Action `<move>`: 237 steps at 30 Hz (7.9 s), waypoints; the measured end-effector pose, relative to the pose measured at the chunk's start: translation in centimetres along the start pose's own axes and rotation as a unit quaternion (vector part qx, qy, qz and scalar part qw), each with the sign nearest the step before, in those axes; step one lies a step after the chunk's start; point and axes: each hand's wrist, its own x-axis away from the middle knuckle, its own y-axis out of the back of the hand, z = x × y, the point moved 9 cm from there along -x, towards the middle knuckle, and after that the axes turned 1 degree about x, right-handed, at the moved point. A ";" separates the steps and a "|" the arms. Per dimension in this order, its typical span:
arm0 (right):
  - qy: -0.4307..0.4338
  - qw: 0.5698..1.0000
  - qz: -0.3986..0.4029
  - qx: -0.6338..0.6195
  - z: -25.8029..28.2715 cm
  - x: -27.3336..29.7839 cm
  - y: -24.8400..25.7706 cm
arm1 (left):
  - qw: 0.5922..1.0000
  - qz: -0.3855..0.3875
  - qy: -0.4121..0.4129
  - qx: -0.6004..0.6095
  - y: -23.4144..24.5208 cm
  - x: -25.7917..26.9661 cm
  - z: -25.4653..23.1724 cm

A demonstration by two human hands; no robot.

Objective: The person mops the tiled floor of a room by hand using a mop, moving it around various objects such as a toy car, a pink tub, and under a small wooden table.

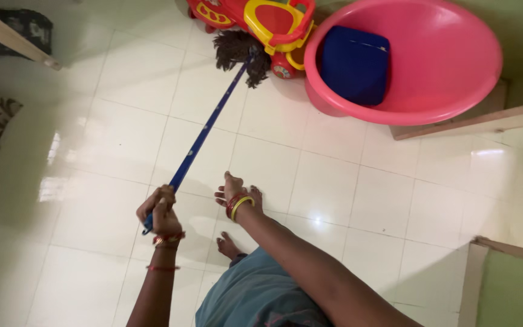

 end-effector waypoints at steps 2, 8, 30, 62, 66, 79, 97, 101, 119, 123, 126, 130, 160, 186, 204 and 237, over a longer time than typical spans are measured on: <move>-0.008 1.000 -0.005 -0.018 1.3 -0.4 1.7 | 0.999 -0.017 0.025 -0.017 -0.8 -0.6 2.9; 0.001 0.996 0.013 -0.084 4.5 -2.6 5.1 | 0.990 -0.123 0.056 0.040 -1.2 -0.6 9.4; -0.012 0.995 0.098 -0.022 -0.9 7.8 -3.1 | 0.998 0.005 0.039 -0.055 7.8 4.0 -8.2; 0.027 0.960 0.249 0.125 14.5 -4.4 -5.3 | 0.987 0.102 0.020 -0.120 -11.5 -0.3 -1.5; -0.044 0.972 0.159 0.165 14.7 -5.7 -4.4 | 0.996 0.066 0.014 -0.057 -12.1 0.4 -1.1; -0.051 0.971 0.134 0.190 9.2 -9.9 -4.7 | 0.987 0.050 -0.126 -0.089 -15.2 6.8 -8.8; 0.002 0.788 0.200 0.582 -10.4 8.3 -5.6 | 0.952 -0.217 -0.046 -0.211 -8.4 26.6 -19.5; -0.018 0.764 0.260 0.591 -16.0 11.6 -4.4 | 0.936 -0.255 -0.060 -0.235 -8.0 31.8 -21.4; -0.078 0.621 0.345 0.699 -38.4 26.3 6.5 | 0.866 -0.328 -0.082 -0.368 -8.2 53.2 -31.8; -0.100 0.587 0.368 0.714 -42.9 28.1 9.3 | 0.851 -0.354 -0.040 -0.386 -8.7 56.5 -33.2; -0.169 0.584 0.382 0.696 -47.3 29.1 11.3 | 0.834 -0.373 -0.027 -0.405 -8.9 58.6 -34.3; -0.178 0.547 0.383 0.722 -51.8 30.8 13.1 | 0.810 -0.415 -0.019 -0.413 -8.3 61.7 -35.4; -0.192 0.245 0.410 0.858 -90.5 35.8 4.3 | 0.664 -0.583 -0.051 -0.466 17.6 74.2 -47.1; -0.090 0.269 0.517 0.807 -85.7 41.1 7.8 | 0.594 -0.692 -0.213 -0.352 12.8 78.7 -48.4; 0.334 0.165 0.484 0.792 -72.6 39.9 12.3 | 0.736 -0.561 -0.287 -0.250 6.6 85.3 -44.6; 0.499 0.035 0.445 0.743 -29.4 11.9 1.0 | 0.924 -0.313 -0.150 -0.161 -3.7 46.7 -21.2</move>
